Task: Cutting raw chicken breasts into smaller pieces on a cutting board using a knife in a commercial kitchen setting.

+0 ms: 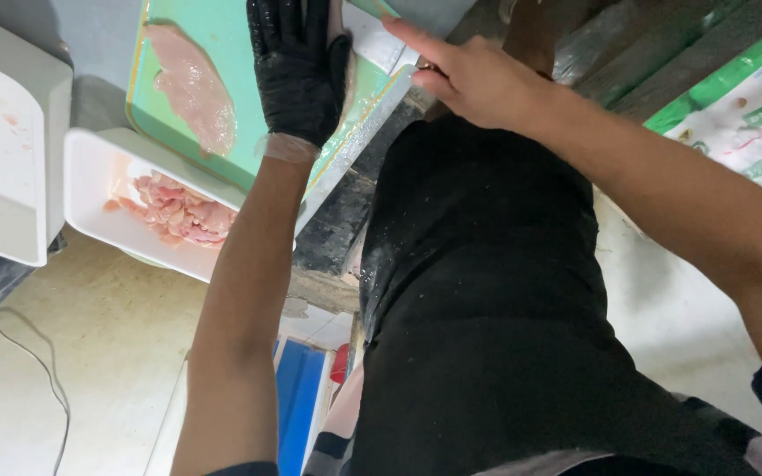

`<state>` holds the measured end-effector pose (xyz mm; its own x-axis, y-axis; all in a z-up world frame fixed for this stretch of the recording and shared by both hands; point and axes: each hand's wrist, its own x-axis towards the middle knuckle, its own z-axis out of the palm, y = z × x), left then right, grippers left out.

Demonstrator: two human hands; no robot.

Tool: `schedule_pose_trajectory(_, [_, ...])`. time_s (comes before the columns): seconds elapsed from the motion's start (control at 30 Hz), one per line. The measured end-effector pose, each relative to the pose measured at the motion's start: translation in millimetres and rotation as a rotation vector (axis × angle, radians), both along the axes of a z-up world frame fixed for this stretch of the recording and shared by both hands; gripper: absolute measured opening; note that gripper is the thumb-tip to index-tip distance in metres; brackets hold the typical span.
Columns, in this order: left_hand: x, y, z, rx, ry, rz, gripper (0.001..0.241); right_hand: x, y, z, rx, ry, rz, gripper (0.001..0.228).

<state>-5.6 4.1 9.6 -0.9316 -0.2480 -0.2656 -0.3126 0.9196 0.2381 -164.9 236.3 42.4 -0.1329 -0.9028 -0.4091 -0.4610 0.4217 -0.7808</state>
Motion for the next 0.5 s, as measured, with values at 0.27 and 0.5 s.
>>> schedule_pose_trajectory(0.27, [3.6, 0.4, -0.8, 0.029, 0.159, -0.035, 0.046, 14.6, 28.9, 6.0, 0.119, -0.047, 0.032, 0.068])
schedule_pose_trajectory(0.5, [7.1, -0.6, -1.8, 0.039, 0.121, -0.052, 0.05, 14.3, 48.3, 19.1, 0.234, -0.133, 0.085, 0.068])
